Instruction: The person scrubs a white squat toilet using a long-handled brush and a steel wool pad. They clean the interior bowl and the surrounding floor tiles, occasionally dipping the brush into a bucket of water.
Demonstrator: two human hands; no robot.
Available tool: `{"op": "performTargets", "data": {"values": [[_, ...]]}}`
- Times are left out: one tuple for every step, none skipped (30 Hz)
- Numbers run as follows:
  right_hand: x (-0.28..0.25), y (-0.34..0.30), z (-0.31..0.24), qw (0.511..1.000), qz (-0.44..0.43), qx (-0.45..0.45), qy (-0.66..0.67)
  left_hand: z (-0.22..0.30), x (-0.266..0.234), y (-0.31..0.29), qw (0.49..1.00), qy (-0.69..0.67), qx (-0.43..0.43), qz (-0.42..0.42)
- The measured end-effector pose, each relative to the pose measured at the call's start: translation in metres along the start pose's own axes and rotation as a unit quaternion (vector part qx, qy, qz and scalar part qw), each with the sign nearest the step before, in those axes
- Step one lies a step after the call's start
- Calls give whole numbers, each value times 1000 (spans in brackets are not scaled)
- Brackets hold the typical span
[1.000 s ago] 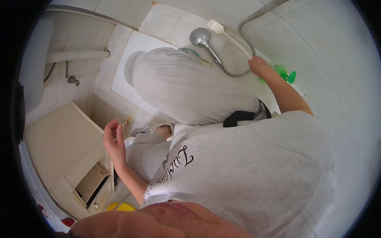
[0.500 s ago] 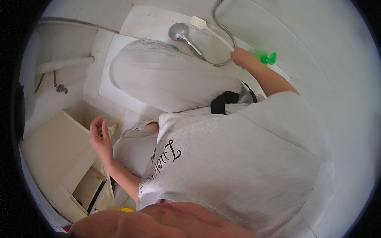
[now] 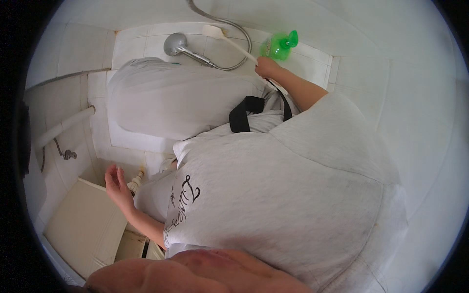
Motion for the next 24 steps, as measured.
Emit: {"op": "performTargets", "data": {"values": [[0, 1, 2, 1000, 5, -8, 7, -6, 2, 1, 1000, -4, -3, -7], [-2, 1, -4, 1000, 7, -22, 14, -6, 4, 0, 1000, 11, -8, -14], [-3, -3, 1, 998, -4, 22, 51, -6, 4, 0, 999, 25, -14, -21], [-7, -9, 6, 994, -15, 66, 87, -6, 6, 0, 999, 40, -20, -27], [-9, -15, 8, 986, -24, 110, 122, -6, 8, 0, 998, 37, -23, -36], [-10, -16, 11, 987, -29, 112, 111, -7, 11, 0, 998, 34, -28, -45], [-12, -18, 16, 988, -36, 114, 99, -7, 14, 1, 998, 31, -34, -53], [-12, -17, 15, 989, -47, 110, 86, -7, 15, 0, 997, 39, -32, -58], [-14, -17, 11, 991, -34, 98, 89, -8, 15, -1, 997, 46, -32, -62], [-14, -20, 7, 992, -22, 86, 91, -9, 15, -2, 996, 54, -34, -65], [-14, -22, 0, 993, -6, 73, 94, -7, 16, 3, 996, 45, -28, -70], [-16, -19, -13, 997, 22, 18, 73, -5, 16, 5, 996, 39, -30, -71], [-15, -16, -25, 997, 49, -39, 52, -4, 16, 6, 996, 33, -32, -71], [-15, -12, -37, 992, 77, -94, 32, 0, 14, 6, 997, 44, -29, -61], [-11, -1, -47, 989, 78, -126, 21, 5, 10, 6, 997, 55, -29, -50], [-6, 11, -57, 984, 78, -159, 11, 7, 6, 5, 997, 65, -29, -39], [-1, 22, -69, 979, 79, -190, 1, 5, 3, 5, 997, 65, -27, -20], [1, 36, -84, 980, 67, -184, -26, 4, 2, 3, 997, 60, -34, -18], [6, 54, -104, 981, 57, -178, -53, 4, -1, 2, 997, 55, -42, -16], [10, 71, -119, 981, 50, -167, -80, 5, -1, 2, 998, 49, -44, -17], [15, 86, -137, 974, 57, -201, -88, 4, -1, 1, 998, 42, -48, -15], [20, 101, -155, 966, 64, -234, -95, 2, -1, 1, 998, 36, -51, -12], [25, 114, -172, 956, 71, -268, -101, 0, -1, 1, 998, 30, -53, -9], [31, 126, -185, 957, 68, -264, -96, 1, 0, 1, 998, 27, -55, -9]]}}
Point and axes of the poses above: each hand's wrist, its own y-axis towards the middle knuckle, its own x-axis out of the palm, z = x × y, the point moved 8 cm from there along y, towards the middle knuckle, and after that the axes turned 13 degrees about y, right-handed, at the moved point
